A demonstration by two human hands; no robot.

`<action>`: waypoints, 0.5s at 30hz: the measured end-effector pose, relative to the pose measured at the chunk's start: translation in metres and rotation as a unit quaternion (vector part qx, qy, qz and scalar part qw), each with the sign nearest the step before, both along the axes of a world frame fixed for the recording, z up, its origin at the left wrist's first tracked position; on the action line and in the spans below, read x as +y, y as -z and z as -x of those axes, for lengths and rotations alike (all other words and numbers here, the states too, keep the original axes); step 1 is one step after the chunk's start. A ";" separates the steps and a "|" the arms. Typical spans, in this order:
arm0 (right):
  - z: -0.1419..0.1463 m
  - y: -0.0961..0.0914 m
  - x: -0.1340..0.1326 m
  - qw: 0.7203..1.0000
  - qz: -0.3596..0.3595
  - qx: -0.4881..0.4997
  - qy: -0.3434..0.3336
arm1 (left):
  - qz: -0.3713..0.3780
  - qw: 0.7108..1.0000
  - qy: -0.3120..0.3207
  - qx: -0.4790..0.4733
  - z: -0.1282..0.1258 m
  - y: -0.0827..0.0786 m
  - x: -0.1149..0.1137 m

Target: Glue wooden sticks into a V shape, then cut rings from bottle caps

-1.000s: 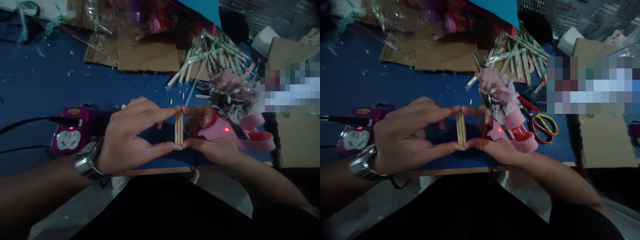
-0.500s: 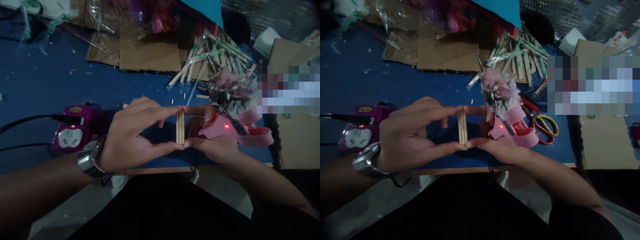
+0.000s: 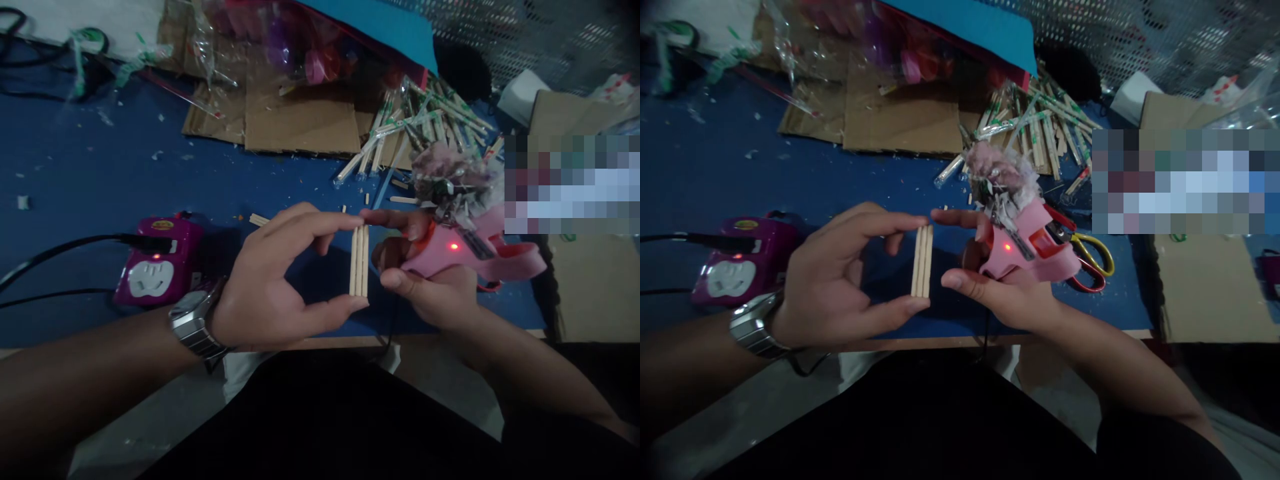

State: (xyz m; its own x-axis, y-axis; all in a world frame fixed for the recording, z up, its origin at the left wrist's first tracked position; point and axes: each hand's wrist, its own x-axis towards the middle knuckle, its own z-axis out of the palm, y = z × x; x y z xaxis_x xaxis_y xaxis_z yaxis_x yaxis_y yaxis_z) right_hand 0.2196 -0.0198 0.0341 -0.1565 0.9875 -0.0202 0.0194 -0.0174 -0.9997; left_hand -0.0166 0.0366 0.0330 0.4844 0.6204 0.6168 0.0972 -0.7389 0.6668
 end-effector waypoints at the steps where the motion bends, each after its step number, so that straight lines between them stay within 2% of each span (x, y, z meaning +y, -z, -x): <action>1: 0.001 0.000 0.000 1.000 0.001 0.023 0.000 | 0.006 1.000 -0.002 0.005 0.000 0.000 -0.001; 6: 0.011 -0.003 0.000 0.989 0.075 0.121 -0.030 | -0.031 0.999 0.032 -0.020 -0.001 0.001 -0.002; 9: 0.015 -0.007 -0.002 0.978 0.109 0.164 -0.064 | 0.002 0.999 0.031 0.017 -0.002 0.002 -0.004; 12: 0.018 -0.009 -0.002 0.971 0.116 0.185 -0.093 | 0.007 0.999 0.030 0.023 -0.002 0.003 -0.006; 15: 0.018 -0.009 -0.002 0.973 0.106 0.187 -0.080 | 0.016 0.998 0.036 0.043 -0.001 0.003 -0.009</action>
